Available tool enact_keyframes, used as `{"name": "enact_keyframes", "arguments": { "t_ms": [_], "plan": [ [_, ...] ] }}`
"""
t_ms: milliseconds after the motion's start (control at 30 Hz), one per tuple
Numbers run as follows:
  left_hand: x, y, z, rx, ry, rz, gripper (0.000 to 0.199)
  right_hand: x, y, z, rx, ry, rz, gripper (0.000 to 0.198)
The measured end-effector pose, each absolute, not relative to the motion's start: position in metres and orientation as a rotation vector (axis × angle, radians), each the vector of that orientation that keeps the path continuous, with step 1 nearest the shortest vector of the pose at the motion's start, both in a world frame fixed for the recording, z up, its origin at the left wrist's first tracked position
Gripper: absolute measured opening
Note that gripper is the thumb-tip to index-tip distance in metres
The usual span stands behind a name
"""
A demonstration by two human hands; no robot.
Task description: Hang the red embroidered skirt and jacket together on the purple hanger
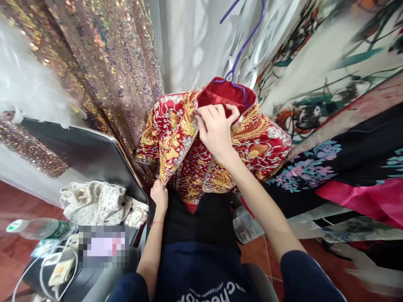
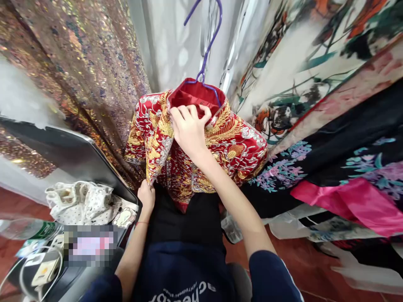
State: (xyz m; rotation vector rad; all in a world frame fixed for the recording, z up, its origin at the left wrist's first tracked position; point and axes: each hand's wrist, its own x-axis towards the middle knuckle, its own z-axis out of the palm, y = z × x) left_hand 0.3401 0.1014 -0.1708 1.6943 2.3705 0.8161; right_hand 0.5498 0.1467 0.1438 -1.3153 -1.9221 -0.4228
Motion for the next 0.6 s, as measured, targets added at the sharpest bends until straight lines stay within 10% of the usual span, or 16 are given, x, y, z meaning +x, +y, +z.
{"name": "enact_keyframes", "arguments": {
  "t_ms": [600],
  "plan": [
    [0.490, 0.032, -0.082, 2.070, 1.984, -0.012, 0.042, 0.561, 0.173, 0.181, -0.665, -1.896, 0.288, 0.026]
  ]
}}
